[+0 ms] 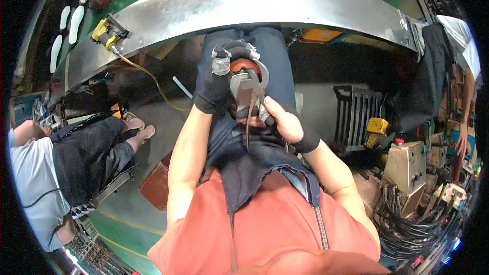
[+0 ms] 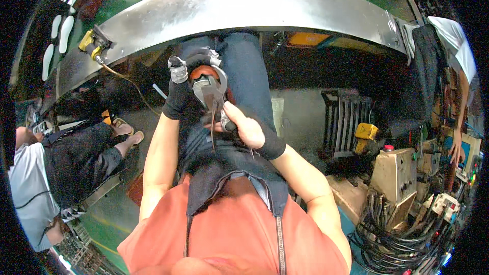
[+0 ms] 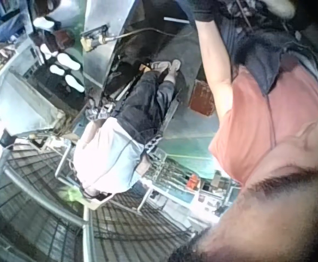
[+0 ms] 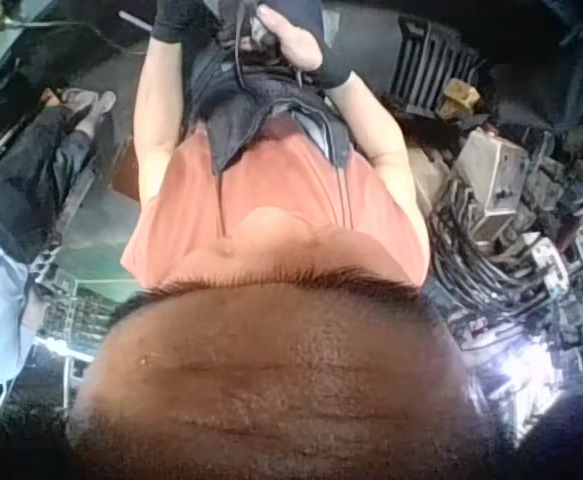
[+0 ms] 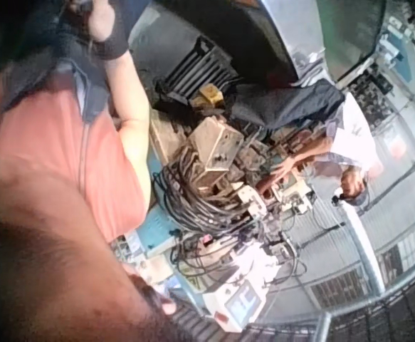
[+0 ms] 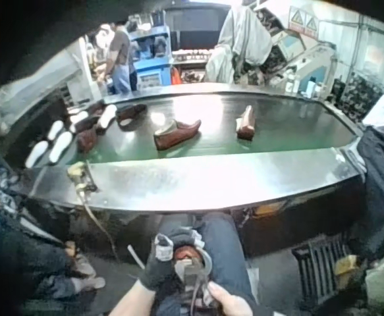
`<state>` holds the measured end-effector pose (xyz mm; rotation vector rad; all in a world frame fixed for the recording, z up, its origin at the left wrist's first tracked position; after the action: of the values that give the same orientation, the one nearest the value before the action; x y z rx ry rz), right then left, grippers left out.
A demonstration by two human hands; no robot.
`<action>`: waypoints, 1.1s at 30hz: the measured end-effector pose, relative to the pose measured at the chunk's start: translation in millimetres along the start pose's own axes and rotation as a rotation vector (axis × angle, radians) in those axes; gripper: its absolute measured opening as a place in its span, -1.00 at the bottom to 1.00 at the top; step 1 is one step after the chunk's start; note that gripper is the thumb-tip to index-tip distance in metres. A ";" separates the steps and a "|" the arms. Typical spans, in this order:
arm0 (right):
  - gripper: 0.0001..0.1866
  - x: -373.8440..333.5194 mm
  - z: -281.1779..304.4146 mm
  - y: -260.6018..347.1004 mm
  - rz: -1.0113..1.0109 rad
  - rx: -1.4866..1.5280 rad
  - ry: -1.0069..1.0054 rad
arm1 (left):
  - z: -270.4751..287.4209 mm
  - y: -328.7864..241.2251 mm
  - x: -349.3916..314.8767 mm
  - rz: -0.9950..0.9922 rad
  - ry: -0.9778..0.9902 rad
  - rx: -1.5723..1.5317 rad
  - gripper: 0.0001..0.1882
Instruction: The person uses a pair of pliers to trim excess white material from the sole of a brown shoe. They repeatedly pick up shoes from a nearby surface, hold them on their lap, and scrape the edges of the soles before placing them back down.
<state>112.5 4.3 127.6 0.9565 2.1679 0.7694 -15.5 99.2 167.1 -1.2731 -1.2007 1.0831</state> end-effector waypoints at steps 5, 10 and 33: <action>-0.51 -11.7 9.8 12.4 0.109 -0.752 0.094 | -5.8 -2.0 0.6 -0.030 -0.002 0.155 -0.47; -0.64 9.3 2.3 -6.2 0.569 -1.089 0.007 | 4.9 8.6 -0.5 -0.024 0.023 -0.084 -0.44; -0.64 -73.2 34.0 -21.5 0.724 -1.264 0.588 | -15.3 77.5 -114.6 0.327 0.031 -0.504 -0.32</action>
<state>167.7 -57.0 114.0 0.7796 1.1179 2.5624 -6.0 -13.9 86.5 -1.9200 -1.3193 1.0148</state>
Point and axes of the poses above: each hand's wrist, its own x-axis towards the middle knuckle, its own z-axis out of the back of the hand, y = z × x, the point moved 8 cm from there along x, towards the middle knuckle, and after that the axes turned 14 degrees about z, right-handed, at the moved point
